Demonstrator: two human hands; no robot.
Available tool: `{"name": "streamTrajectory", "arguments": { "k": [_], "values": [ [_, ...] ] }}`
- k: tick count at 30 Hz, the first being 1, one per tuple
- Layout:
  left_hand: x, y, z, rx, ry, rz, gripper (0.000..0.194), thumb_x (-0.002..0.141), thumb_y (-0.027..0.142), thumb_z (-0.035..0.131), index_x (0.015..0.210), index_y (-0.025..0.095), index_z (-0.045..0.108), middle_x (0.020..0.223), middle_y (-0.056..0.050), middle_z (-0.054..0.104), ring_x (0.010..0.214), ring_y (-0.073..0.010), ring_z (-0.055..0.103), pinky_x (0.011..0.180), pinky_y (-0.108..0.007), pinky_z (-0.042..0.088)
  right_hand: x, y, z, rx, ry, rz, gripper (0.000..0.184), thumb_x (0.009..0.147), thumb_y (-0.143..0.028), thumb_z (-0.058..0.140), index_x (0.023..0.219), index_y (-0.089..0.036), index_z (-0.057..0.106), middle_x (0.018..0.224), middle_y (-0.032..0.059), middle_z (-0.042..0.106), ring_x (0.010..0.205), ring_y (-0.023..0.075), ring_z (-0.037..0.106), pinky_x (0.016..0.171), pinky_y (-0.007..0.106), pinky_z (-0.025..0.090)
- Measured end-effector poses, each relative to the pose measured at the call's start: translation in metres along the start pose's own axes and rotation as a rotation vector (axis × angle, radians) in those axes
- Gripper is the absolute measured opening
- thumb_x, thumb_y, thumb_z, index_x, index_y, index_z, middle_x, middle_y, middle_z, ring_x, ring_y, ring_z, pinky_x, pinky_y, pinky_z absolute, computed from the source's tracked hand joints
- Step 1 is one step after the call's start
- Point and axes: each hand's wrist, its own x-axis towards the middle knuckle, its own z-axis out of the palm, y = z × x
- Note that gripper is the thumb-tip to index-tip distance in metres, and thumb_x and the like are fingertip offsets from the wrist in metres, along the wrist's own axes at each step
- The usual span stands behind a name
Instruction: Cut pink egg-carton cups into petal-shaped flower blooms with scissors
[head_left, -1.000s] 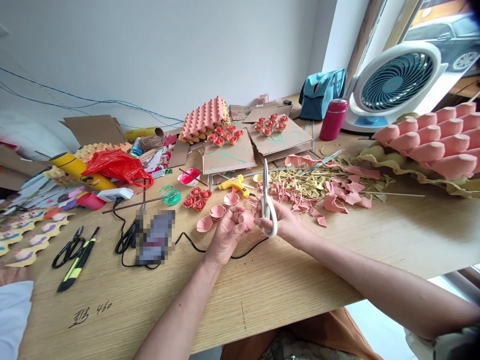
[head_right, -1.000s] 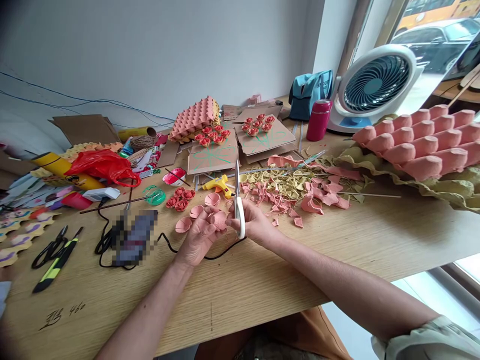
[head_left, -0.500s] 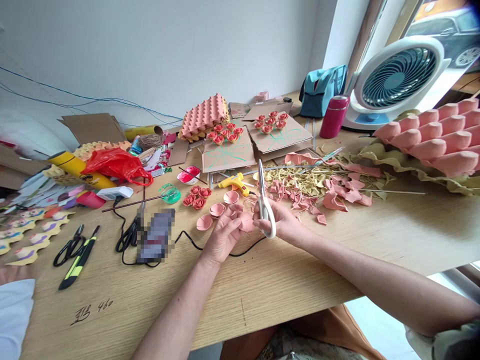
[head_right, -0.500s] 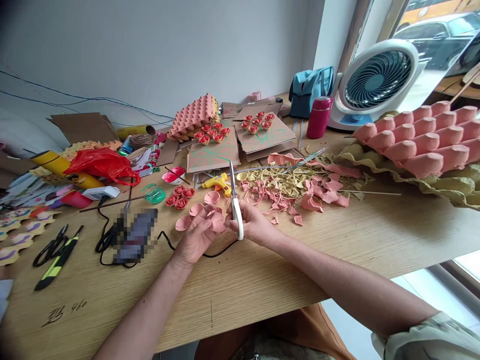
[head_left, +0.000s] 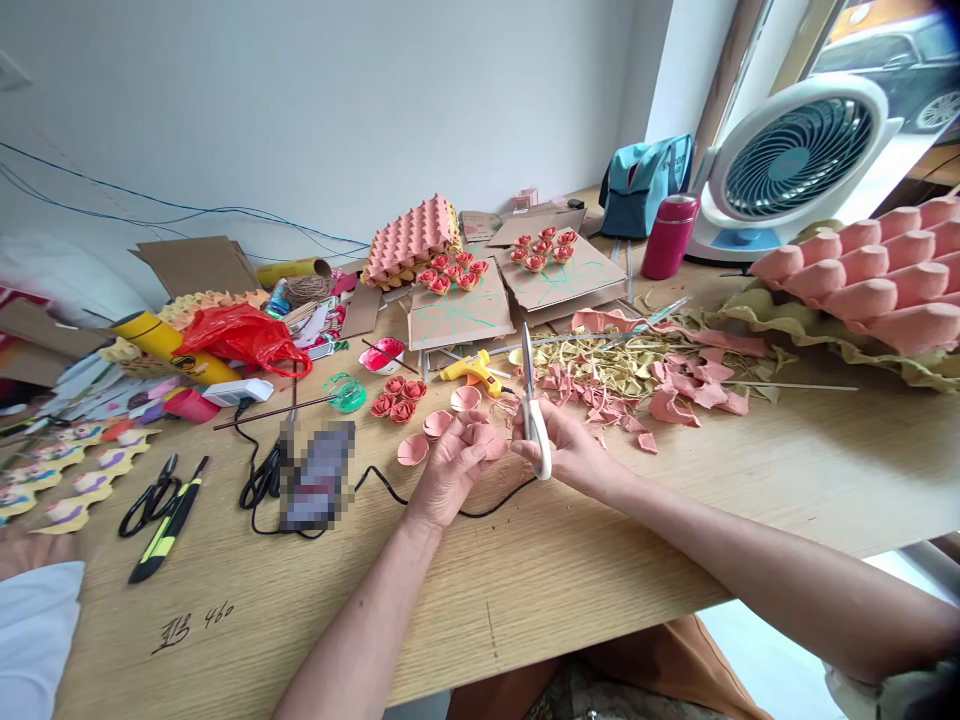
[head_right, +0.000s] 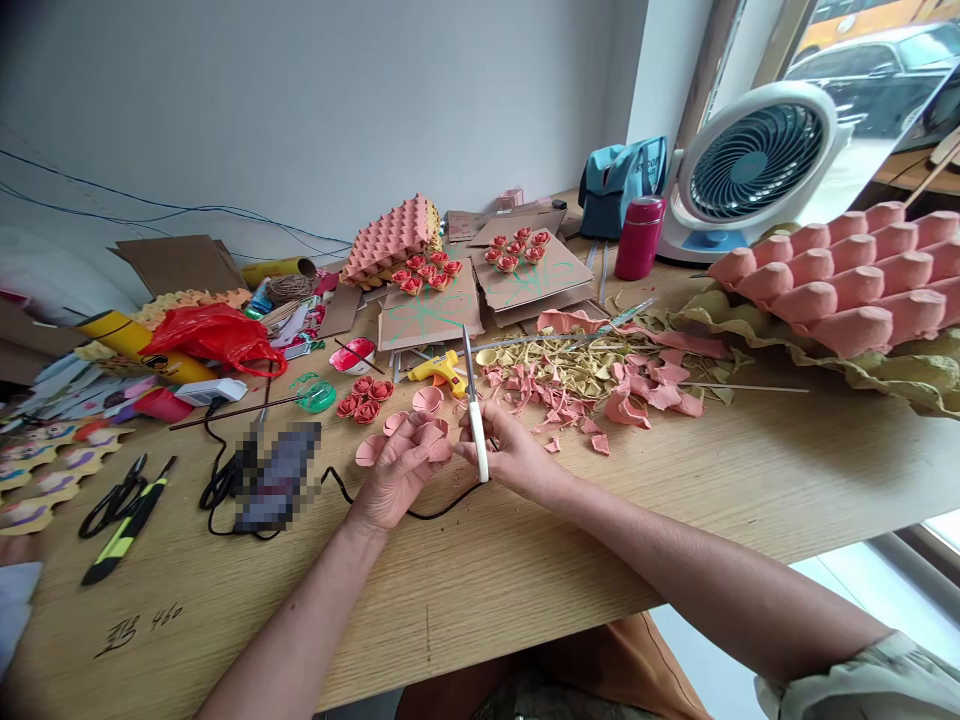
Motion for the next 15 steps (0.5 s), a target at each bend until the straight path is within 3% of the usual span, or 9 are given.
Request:
{"name": "streamTrajectory", "arguments": {
  "k": [3,8,15],
  "values": [
    [0.002,0.001,-0.001,-0.018,0.048,0.055,0.032,0.071,0.024,0.082,0.098,0.022,0.066,0.073,0.005,0.044,0.074,-0.0108,0.051,0.076,-0.025,0.047,0.001,-0.008,-0.005,-0.165,0.038,-0.057,0.036,0.081,-0.047,0.077,0.090,-0.021,0.054,0.084,-0.0009,0.054,0.079,0.0163,0.050,0.074,0.031,0.044],
    [0.005,0.000,-0.009,-0.016,0.158,0.108,0.028,0.072,0.023,0.083,0.094,0.022,0.065,0.076,0.005,0.051,0.073,-0.0097,0.052,0.076,-0.026,0.049,0.003,-0.015,-0.014,-0.379,-0.014,-0.099,0.027,0.089,-0.044,0.066,0.083,-0.020,0.053,0.077,-0.0018,0.051,0.071,0.0146,0.045,0.064,0.027,0.039],
    [0.008,-0.003,-0.017,-0.007,0.161,0.165,0.027,0.075,0.028,0.083,0.089,0.020,0.061,0.072,0.004,0.058,0.070,-0.0112,0.055,0.074,-0.029,0.051,0.004,-0.012,-0.026,-0.764,-0.071,-0.216,0.022,0.092,-0.030,0.055,0.073,-0.020,0.049,0.064,-0.0040,0.045,0.057,0.0108,0.037,0.056,0.025,0.029]
  ]
}}
